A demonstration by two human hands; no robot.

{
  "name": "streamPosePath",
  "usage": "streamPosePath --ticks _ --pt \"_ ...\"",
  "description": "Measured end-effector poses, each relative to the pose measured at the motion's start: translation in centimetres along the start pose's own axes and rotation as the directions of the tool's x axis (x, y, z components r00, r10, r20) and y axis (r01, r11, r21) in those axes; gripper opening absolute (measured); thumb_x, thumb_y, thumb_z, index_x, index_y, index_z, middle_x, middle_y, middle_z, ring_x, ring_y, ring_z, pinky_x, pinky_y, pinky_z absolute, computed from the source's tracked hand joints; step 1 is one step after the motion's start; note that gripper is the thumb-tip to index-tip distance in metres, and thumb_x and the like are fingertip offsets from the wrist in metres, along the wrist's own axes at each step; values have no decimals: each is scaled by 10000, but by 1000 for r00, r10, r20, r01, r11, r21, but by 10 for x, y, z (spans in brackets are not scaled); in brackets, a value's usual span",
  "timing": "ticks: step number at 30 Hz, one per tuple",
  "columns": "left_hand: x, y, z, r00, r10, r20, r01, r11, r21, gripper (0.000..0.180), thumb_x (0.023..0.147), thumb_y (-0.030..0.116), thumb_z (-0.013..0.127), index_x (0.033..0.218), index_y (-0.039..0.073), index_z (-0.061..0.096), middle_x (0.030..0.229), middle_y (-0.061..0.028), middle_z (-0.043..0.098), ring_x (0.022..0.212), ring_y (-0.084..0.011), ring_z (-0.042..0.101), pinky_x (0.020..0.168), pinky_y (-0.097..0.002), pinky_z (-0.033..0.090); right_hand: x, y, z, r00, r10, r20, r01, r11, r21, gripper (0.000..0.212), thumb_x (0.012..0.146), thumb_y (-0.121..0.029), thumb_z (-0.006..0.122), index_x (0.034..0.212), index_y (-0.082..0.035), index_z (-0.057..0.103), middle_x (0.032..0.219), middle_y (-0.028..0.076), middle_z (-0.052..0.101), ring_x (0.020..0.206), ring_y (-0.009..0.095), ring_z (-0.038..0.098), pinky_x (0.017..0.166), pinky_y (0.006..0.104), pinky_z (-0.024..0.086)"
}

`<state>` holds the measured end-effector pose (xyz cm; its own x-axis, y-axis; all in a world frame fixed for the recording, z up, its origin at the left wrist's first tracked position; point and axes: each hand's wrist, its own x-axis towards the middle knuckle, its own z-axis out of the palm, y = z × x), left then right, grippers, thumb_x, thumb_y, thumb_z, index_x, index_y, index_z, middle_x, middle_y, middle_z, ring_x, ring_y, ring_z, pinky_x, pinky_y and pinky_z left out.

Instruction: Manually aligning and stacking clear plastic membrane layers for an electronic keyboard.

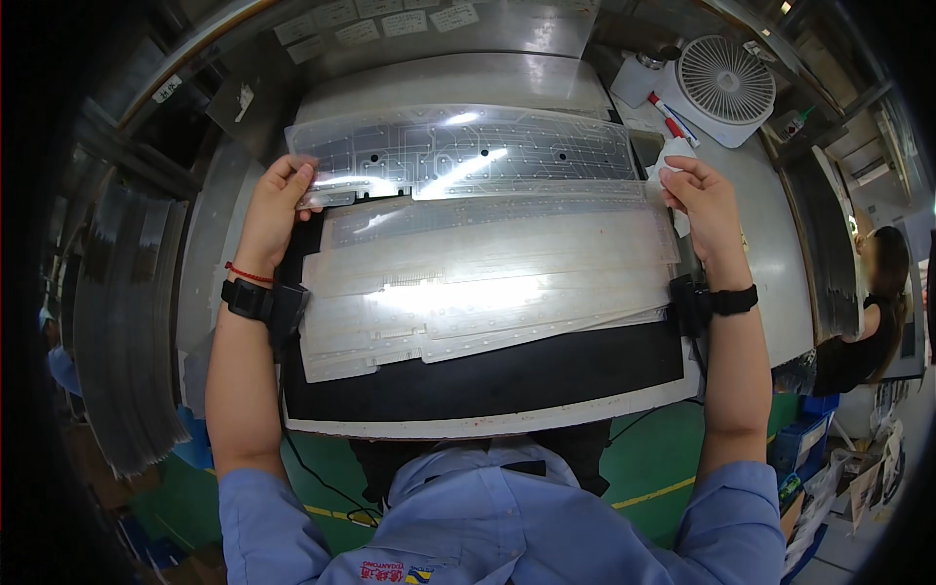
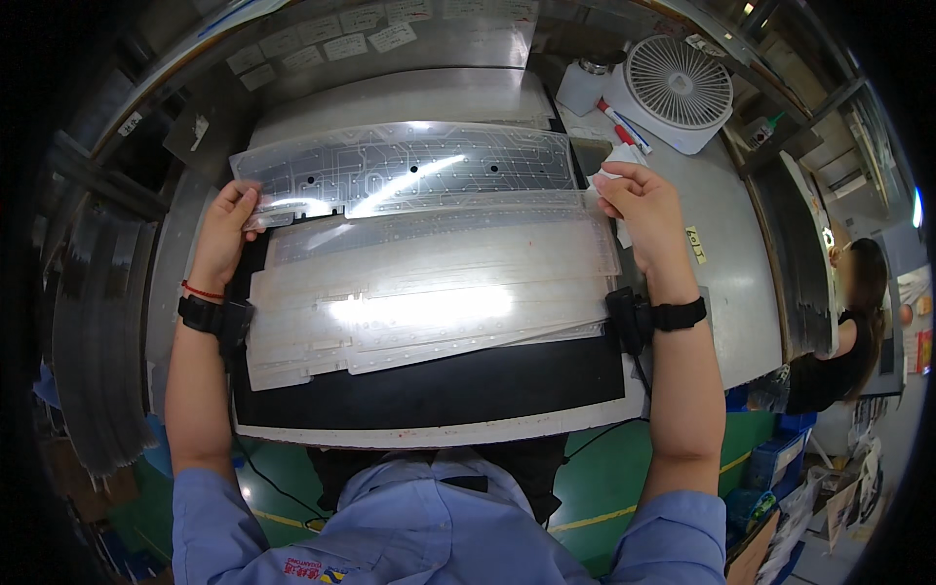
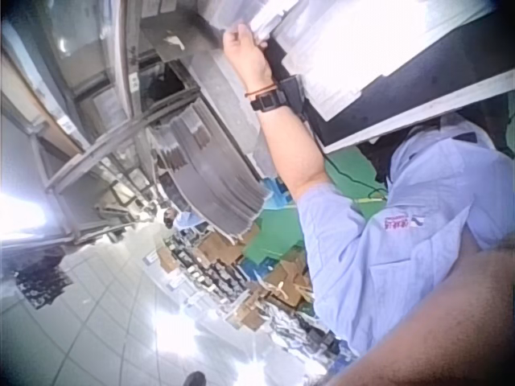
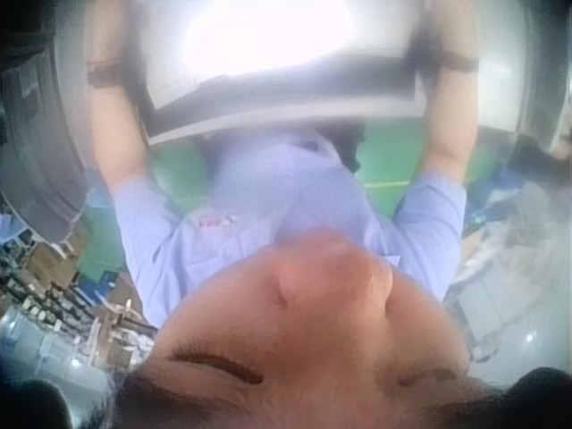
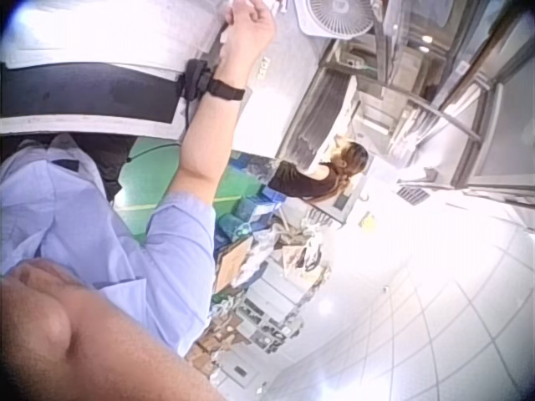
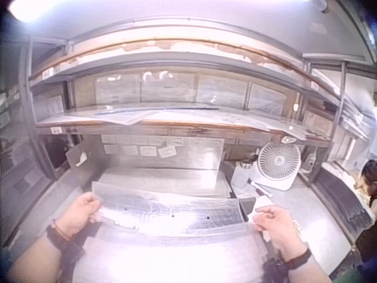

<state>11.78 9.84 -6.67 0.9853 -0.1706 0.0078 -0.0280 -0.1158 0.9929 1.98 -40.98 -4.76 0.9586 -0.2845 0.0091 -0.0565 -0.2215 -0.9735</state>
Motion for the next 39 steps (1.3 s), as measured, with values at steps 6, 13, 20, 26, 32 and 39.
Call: streamPosePath --ticks 6,13,20,26,32,39 --pt "-2 3 3 1000 8 6 -7 994 -110 176 994 186 508 1070 44 578 887 -24 639 633 -30 523 530 -149 407 -1 -4 14 999 -39 -20 42 986 162 361 910 -128 636 1221 36 555 906 22 651 788 69 587 685 196 461" --pt "-3 4 4 999 -8 52 15 992 -128 186 995 187 506 1086 37 569 916 -46 653 637 -24 522 539 -145 412 -10 -13 16 975 -82 208 62 993 99 345 871 -66 663 1189 26 566 876 9 654 722 42 552 644 186 435" --pt "-3 6 3 999 -15 52 22 991 -133 185 991 200 516 1078 47 573 909 -28 648 638 -18 520 537 -146 408 -6 -9 9 987 -28 160 8 992 128 321 894 -81 631 1185 39 573 886 26 671 711 52 564 645 190 443" --pt "-3 4 2 998 -41 46 48 987 -153 183 990 192 517 1084 46 575 920 -36 658 636 -25 523 545 -157 415 -5 -8 8 998 -39 51 33 994 108 307 928 -136 597 1184 31 581 856 17 661 673 58 551 621 193 440" --pt "-2 3 -1 996 -4 86 21 980 -200 170 986 185 523 1086 62 584 989 -25 647 829 -73 571 742 -215 460 3 0 -5 996 -54 74 47 994 98 187 946 -190 580 1034 -26 599 769 -1 619 615 55 541 552 192 419" --pt "-8 5 5 987 116 109 -97 981 -167 83 931 98 587 994 56 622 1090 -27 630 1011 -115 572 926 -282 454 -12 -29 13 1000 -9 18 1 928 373 167 967 -196 549 1045 -48 548 838 49 663 674 69 596 577 192 448"
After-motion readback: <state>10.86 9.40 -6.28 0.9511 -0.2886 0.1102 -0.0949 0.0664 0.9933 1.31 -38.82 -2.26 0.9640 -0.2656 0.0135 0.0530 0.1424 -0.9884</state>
